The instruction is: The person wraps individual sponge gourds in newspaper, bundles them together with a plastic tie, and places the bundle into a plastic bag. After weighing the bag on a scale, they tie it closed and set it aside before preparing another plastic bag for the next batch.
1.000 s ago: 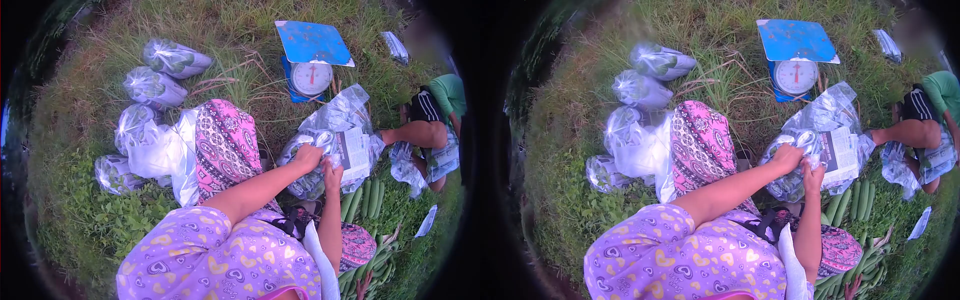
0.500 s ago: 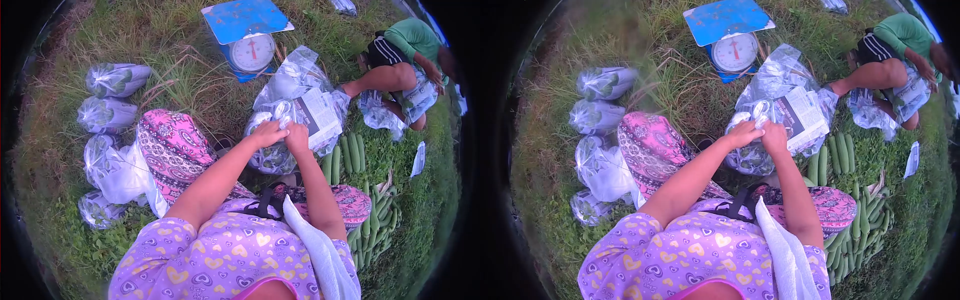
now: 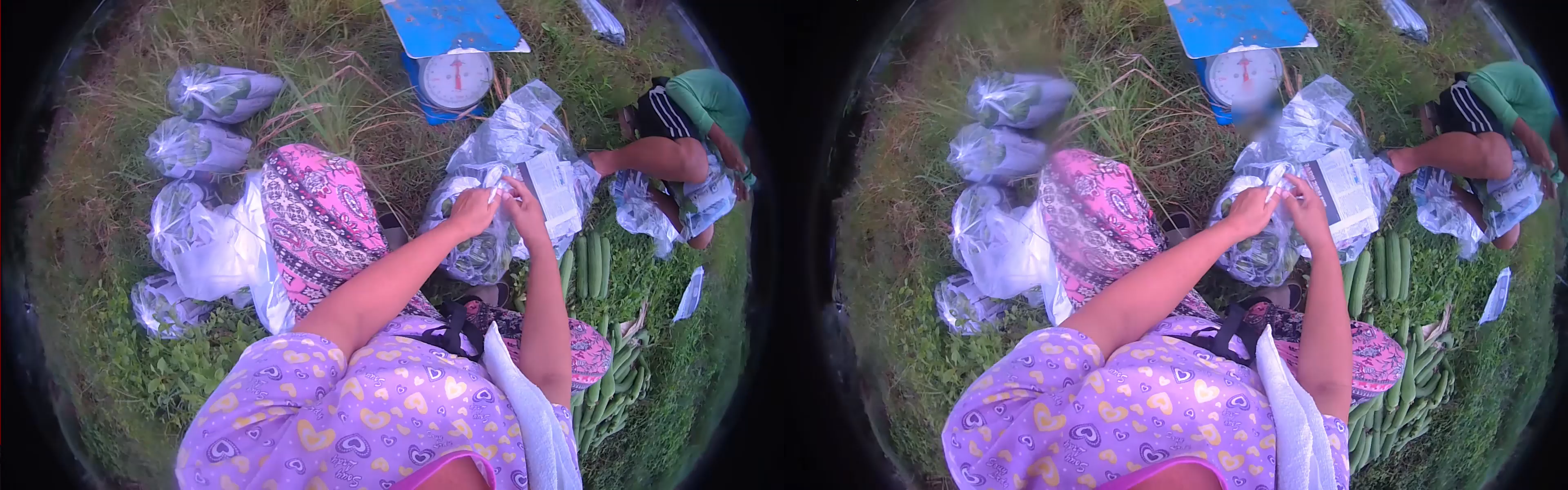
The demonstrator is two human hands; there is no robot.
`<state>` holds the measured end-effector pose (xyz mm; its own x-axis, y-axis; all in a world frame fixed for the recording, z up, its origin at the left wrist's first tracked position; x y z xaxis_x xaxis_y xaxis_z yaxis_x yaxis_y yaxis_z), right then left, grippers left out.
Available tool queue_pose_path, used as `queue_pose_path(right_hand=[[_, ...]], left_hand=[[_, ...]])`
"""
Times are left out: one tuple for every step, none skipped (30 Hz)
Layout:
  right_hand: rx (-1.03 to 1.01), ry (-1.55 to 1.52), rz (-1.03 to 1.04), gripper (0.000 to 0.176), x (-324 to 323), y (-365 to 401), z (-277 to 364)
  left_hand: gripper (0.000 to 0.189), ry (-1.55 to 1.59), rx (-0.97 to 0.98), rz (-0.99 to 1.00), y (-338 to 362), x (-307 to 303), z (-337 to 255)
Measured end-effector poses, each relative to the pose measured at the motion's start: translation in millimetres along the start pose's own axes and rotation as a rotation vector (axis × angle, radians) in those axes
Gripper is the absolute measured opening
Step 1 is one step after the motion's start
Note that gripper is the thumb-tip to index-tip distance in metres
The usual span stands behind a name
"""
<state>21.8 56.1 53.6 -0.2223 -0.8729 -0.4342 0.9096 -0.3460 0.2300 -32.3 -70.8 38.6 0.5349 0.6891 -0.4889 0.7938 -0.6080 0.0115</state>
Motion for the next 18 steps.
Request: queue_pose_path(right_hand=[[0.002,-0.106,-0.041,0.025,3.6,-4.0,-5.4],[-0.001,-0.207,-0.021,0.015,6.3,-7.1,-9.8],[0.011,-0.234,0.003,0.010,4.5,-7.8,-10.8],[0.014,-0.245,0.006,0.009,2.5,-8.2,-11.7],[0.046,-0.243,0.009,0.009,-0.7,-7.2,-11.4],[0.040,-0.233,-0.008,0.011,-4.9,-6.9,-14.5],[0.039,-0.216,-0.039,0.013,-9.0,-5.0,-16.3],[-0.071,-0.103,-0.075,0.012,-7.6,1.8,-0.2],[-0.184,0.012,-0.123,0.011,-5.2,13.4,20.6],[-0.297,0.132,-0.181,0.010,-0.4,24.9,39.1],[-0.345,0.187,-0.179,0.009,11.2,35.7,51.9],[-0.388,0.246,-0.183,0.008,22.9,50.2,63.5],[-0.424,0.311,-0.196,0.007,26.8,63.2,69.8],[-0.418,0.254,-0.193,0.011,27.1,65.9,59.8],[-0.411,0.201,-0.200,0.018,25.1,65.6,51.2],[-0.438,0.196,-0.242,0.028,25.2,67.2,61.2],[-0.465,0.197,-0.288,0.038,24.9,66.2,70.5],[-0.415,0.190,-0.278,0.049,23.6,60.1,61.9]], left_hand=[[0.044,-0.002,-0.025,-0.006,-1.6,2.5,6.6],[0.044,-0.011,-0.049,0.034,-1.9,3.6,8.9],[0.044,0.032,-0.042,0.018,-2.7,7.1,13.2],[0.046,0.048,-0.066,0.007,-2.7,8.0,13.2],[0.049,0.034,-0.080,-0.010,-4.2,12.6,17.6],[0.050,0.064,-0.102,-0.040,-5.4,16.6,22.0],[0.051,0.103,-0.116,-0.062,-6.6,20.5,24.5],[0.050,0.103,-0.132,-0.073,-9.3,25.1,30.0],[0.049,0.107,-0.138,-0.078,-13.7,31.2,32.3],[0.049,0.116,-0.134,-0.079,-17.1,35.3,32.2],[0.047,0.152,-0.131,-0.016,-17.6,34.0,30.5],[0.046,0.191,-0.123,0.056,-15.0,27.0,27.8],[0.044,0.234,-0.107,0.137,-12.1,24.3,23.1],[0.043,0.230,-0.125,0.158,-11.7,26.4,25.2],[0.044,0.239,-0.146,0.143,-10.5,22.7,24.6],[0.044,0.262,-0.140,0.137,-12.2,20.7,25.9],[0.044,0.210,-0.133,0.124,-14.5,22.1,26.7],[0.046,0.250,-0.103,0.177,-13.8,18.6,20.9]])
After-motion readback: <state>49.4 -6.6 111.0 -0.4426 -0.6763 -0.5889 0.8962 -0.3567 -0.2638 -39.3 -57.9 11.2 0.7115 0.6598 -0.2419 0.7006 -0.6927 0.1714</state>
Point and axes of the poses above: each hand's wrist, its own y-axis away from the middle knuckle, its own x-axis out of the palm, z = x × y, the point moved 6 cm from there along -y, towards the middle knuckle, and after that the axes turned 6 degrees about -y, right-handed, at the moved point
